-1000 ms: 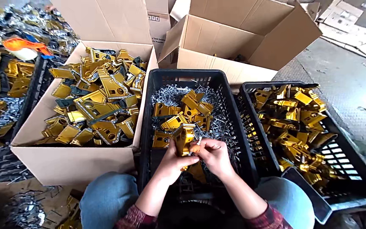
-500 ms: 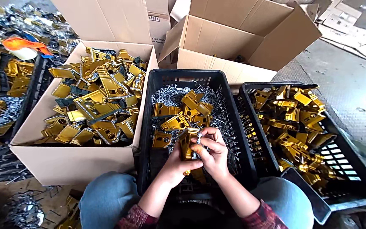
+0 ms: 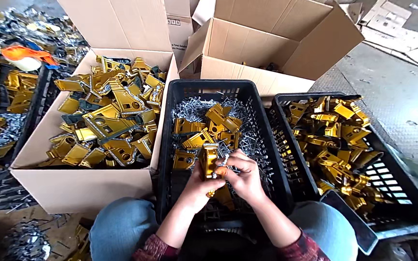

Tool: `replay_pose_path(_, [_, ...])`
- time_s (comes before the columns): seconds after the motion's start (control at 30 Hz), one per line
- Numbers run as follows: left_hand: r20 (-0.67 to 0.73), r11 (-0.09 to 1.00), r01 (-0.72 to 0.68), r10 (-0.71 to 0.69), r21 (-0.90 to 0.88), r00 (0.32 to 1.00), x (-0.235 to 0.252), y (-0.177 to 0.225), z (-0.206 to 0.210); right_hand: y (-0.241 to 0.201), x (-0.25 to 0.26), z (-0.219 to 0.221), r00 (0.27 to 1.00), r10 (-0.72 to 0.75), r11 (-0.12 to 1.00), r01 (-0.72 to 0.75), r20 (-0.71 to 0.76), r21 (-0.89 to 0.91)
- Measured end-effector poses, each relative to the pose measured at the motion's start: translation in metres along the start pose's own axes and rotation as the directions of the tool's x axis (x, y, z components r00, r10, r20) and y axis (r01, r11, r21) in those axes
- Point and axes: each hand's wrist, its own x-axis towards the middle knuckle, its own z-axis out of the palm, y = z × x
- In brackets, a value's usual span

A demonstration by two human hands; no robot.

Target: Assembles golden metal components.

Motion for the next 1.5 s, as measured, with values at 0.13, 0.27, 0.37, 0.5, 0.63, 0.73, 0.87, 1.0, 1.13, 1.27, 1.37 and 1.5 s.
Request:
replay_pose_path(0.13, [0.032, 0.989, 0.021, -0.026, 0.145, 0.999, -0.003, 0.004, 0.000, 0.011, -0.005, 0.008, 0.968, -0.237, 0.949, 0.213, -0.079, -0.234])
replay_pose_path(0.27, [0.043, 0.987, 0.079, -0.086, 0.142, 0.995, -0.005, 0.000, -0.005, 0.020, -0.011, 0.011, 0.996, 0.045, 0.987, -0.057, 0.081, 0.151])
replay_pose_path(0.37, [-0.084, 0.983, 0.124, -0.113, 0.139, 0.990, -0.003, -0.007, -0.001, 0.025, -0.009, 0.005, 0.945, 0.244, 0.902, -0.303, 0.217, 0.308])
replay_pose_path(0.5, [-0.113, 0.853, 0.053, 0.008, 0.520, 0.994, 0.006, -0.023, -0.009, 0.031, -0.007, 0.000, 0.801, 0.509, 0.793, -0.579, 0.315, 0.191])
replay_pose_path(0.63, [-0.172, 0.193, 0.140, 0.158, 0.971, 0.972, 0.029, 0.007, -0.031, 0.032, 0.008, -0.034, 0.644, 0.758, 0.648, -0.722, 0.104, -0.244])
replay_pose_path(0.73, [-0.327, -0.260, 0.380, 0.227, 0.888, 0.918, 0.054, 0.019, -0.048, 0.033, 0.022, -0.078, 0.456, 0.850, 0.489, -0.500, 0.264, -0.714])
replay_pose_path(0.87, [-0.444, -0.457, 0.489, 0.210, 0.743, 0.871, 0.077, -0.001, -0.058, 0.043, 0.020, -0.077, 0.247, 0.914, 0.386, -0.276, 0.323, -0.880])
replay_pose_path(1.0, [-0.436, -0.548, 0.494, 0.243, 0.675, 0.866, 0.088, -0.005, -0.061, 0.053, 0.030, -0.025, 0.436, 0.869, 0.370, -0.260, 0.234, -0.892])
replay_pose_path(1.13, [-0.401, -0.453, 0.492, 0.286, 0.743, 0.870, 0.080, -0.001, -0.063, 0.079, 0.024, 0.033, 0.541, 0.812, 0.370, -0.188, 0.219, -0.910])
replay_pose_path(1.27, [-0.322, -0.368, 0.468, 0.393, 0.804, 0.861, 0.071, 0.002, -0.067, 0.079, 0.033, 0.043, 0.535, 0.832, 0.395, -0.381, 0.149, -0.836])
replay_pose_path(1.37, [-0.262, -0.271, 0.407, 0.443, 0.872, 0.857, 0.068, 0.004, -0.071, 0.064, 0.047, 0.014, 0.579, 0.796, 0.537, -0.542, 0.176, -0.646])
replay_pose_path(1.5, [-0.055, -0.074, 0.148, 0.697, 0.986, 0.715, 0.075, -0.001, -0.079, 0.042, 0.052, -0.033, 0.662, 0.714, 0.683, -0.586, 0.229, -0.436])
